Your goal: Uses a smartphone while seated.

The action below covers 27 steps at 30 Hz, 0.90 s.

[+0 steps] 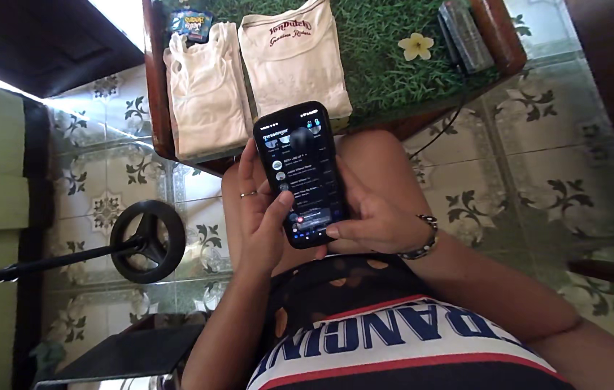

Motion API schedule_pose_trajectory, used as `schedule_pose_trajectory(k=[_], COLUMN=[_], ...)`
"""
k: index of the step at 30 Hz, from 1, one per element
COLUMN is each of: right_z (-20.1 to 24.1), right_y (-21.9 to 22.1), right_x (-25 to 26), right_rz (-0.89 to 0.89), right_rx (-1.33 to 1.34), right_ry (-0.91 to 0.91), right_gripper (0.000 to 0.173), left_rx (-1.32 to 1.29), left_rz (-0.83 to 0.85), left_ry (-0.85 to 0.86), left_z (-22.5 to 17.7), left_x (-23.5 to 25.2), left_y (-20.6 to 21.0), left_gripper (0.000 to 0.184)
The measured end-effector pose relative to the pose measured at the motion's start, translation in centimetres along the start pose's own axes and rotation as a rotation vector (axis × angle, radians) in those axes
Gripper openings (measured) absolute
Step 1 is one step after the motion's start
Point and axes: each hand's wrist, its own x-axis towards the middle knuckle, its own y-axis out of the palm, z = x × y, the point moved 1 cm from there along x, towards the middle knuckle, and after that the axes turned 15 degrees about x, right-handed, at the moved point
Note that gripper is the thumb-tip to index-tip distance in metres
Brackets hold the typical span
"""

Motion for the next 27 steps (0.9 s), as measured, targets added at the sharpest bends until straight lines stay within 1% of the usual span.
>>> schedule_pose_trajectory(k=[7,9,12,15,21,24,27], right_z=[0.1,0.3,0.3,0.4,0.8,0.8,0.9], right_y=[0.2,0.2,-0.1,0.0,0.2,0.3,0.5], right_x=[0.1,0.0,0.0,-0.1,0.0,0.2,0.2], right_rz=[-0.085,-0.070,-0.020,0.000,-0.013,-0.007,-0.058], right_rx=[-0.007,0.000,0.031,0.080,0.146,0.142,0.134], right_ry=[-0.025,-0.026,-0.026,-0.030,-0.004,-0.008,-0.004], right_gripper=[0.093,0.092,0.089,0.087,0.088,0.081,0.076], left_rx=[-0.068,-0.073,-0.052,-0.010,0.040,0.055,0.051], left_rz=[0.157,0.181,0.208,0.235,0.267,0.277,0.288], left_ry=[-0.007,-0.014,-0.020,-0.001,0.035,0.042,0.046], left_z=[0.7,0.7,0.7,0.8,0.6,0.7,0.7], left_x=[-0.8,-1.0,-1.2,-1.3,-1.0,-1.1,-1.2], left_y=[-0.2,-0.3,-0.5,-0.8,-1.3,-1.5,-1.5], left_gripper=[0.076,0.081,0.094,0.101,0.099,0.100,0.102])
